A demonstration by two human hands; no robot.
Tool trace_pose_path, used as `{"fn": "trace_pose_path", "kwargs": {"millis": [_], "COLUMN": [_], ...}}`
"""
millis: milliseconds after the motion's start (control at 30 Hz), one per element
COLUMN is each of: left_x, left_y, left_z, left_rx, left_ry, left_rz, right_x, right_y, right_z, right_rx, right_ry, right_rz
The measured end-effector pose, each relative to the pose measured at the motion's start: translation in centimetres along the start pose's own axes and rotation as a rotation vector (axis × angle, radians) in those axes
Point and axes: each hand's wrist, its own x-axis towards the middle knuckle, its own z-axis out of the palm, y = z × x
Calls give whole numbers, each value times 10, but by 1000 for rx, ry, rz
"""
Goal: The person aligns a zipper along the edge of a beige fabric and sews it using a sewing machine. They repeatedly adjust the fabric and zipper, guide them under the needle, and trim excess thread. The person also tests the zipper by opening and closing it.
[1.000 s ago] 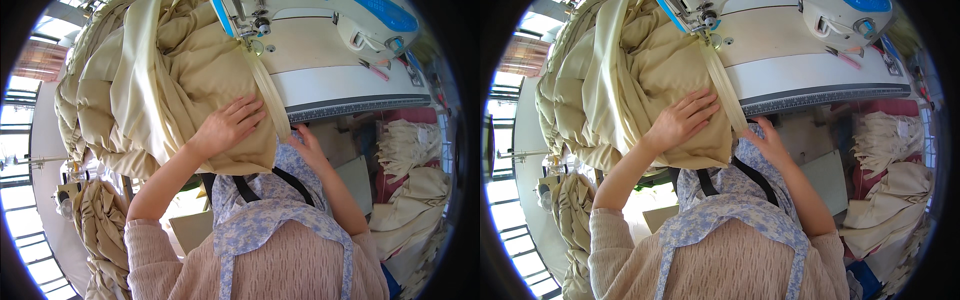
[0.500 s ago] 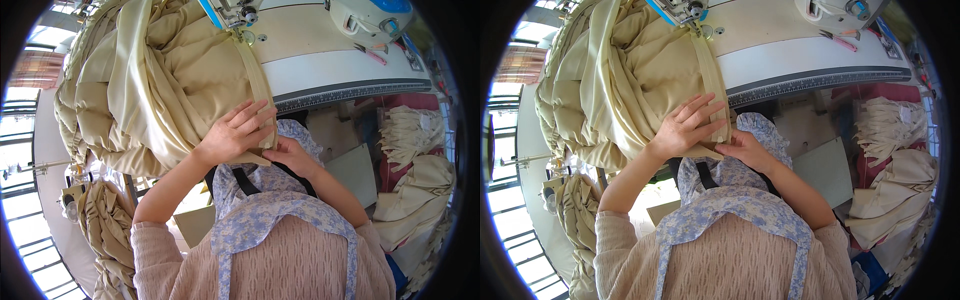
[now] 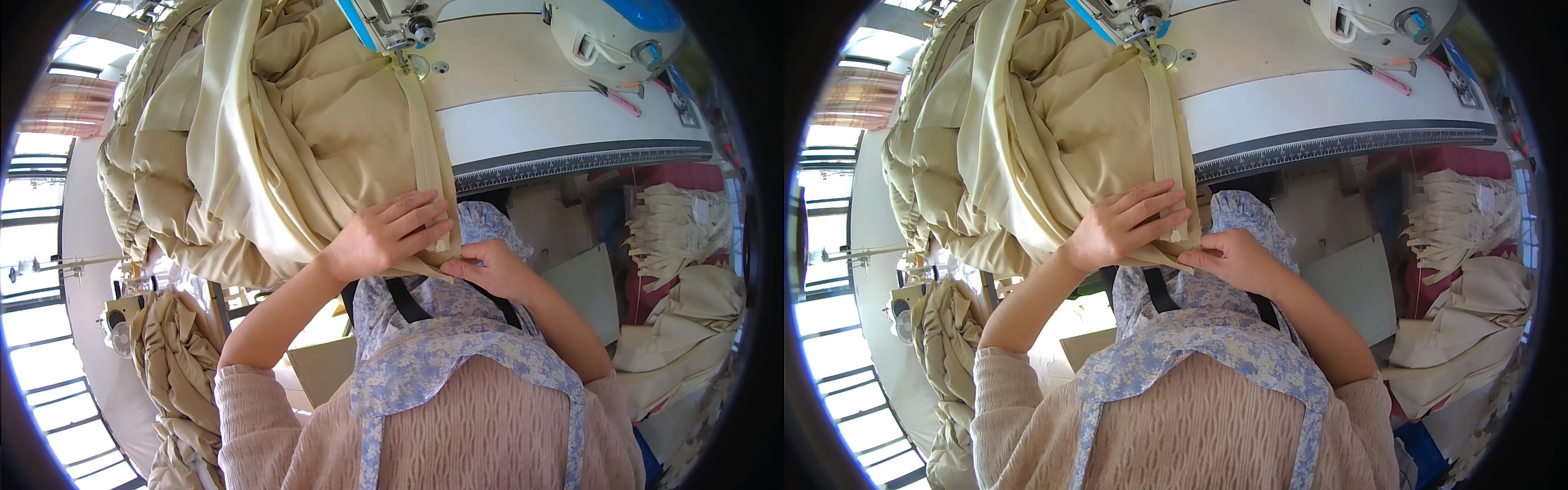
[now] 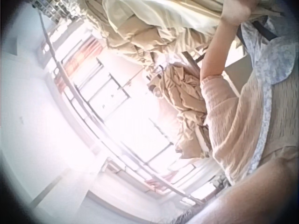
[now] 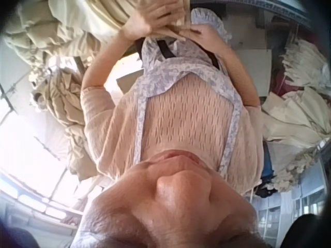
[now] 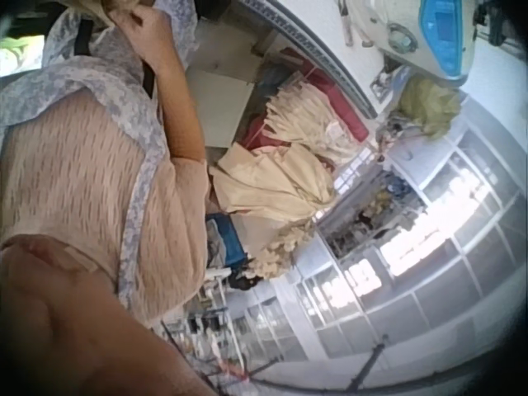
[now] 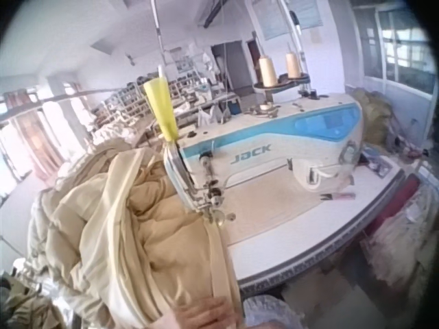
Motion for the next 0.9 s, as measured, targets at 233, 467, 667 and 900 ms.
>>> {"fn": "trace_pose_path", "kwargs": {"millis": [233, 467, 667, 900], "left_x": [11, 53, 32, 28], "left_y": [11, -26, -54, -64], "left_z": [1, 4, 39, 28], "left_rx": [-24, 101, 78, -110], "left_ry": [222, 130, 197, 296], "left_rz": [-75, -438, -496, -583], "right_x": [38, 51, 41, 87], "right_y": [-37, -36, -28, -19], "right_z": [-27, -44, -71, -54], "right_rx": [-622, -561, -1085, -884], "right_ry": [697, 589, 504, 417], "right_rz": [-919, -1045, -781, -1128]}}
